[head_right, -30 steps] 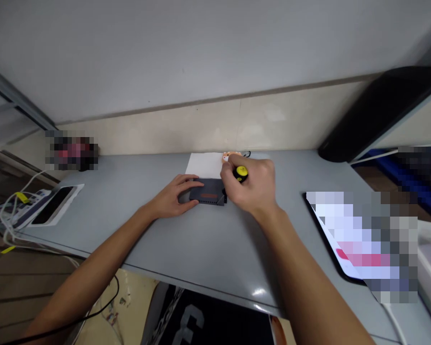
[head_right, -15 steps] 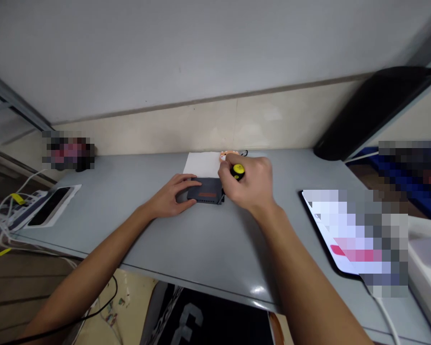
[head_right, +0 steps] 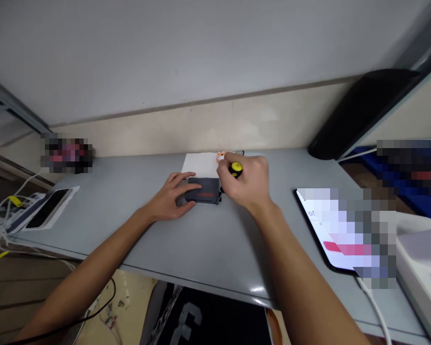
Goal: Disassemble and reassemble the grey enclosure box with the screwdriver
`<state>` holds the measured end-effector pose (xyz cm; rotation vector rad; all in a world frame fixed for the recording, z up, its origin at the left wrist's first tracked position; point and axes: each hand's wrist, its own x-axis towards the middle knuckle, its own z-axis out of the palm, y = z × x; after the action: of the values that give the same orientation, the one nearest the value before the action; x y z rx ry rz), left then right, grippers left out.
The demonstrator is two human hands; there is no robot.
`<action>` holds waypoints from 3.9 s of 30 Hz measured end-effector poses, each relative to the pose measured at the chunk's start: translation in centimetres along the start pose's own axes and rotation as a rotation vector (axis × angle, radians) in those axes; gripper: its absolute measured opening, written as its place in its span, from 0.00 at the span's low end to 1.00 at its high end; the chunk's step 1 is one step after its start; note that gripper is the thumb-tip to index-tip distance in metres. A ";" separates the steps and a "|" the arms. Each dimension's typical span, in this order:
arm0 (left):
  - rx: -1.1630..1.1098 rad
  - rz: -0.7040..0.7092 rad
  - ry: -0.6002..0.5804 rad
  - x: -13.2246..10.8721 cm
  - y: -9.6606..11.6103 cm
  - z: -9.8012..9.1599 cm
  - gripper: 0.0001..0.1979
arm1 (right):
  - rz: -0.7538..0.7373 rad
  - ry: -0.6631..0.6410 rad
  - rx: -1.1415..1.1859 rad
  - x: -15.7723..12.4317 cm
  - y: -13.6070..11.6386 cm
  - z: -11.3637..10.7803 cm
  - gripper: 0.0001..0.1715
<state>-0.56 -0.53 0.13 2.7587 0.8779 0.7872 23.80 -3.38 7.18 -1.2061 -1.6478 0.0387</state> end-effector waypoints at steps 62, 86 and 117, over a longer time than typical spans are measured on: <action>0.010 0.088 0.009 0.4 0.4 0.4 0.17 | -0.028 -0.054 -0.043 -0.4 0.0 0.7 0.19; 0.040 0.135 0.043 0.3 0.9 0.5 0.18 | -0.066 -0.001 0.022 -0.4 0.3 0.9 0.20; 0.139 0.297 0.158 0.5 0.7 1.7 0.10 | -0.132 -0.011 -0.004 -0.7 -0.1 1.0 0.20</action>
<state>0.97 -0.78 -0.87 3.0278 0.5703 1.0418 23.01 -3.44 6.27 -1.0991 -1.7341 -0.0404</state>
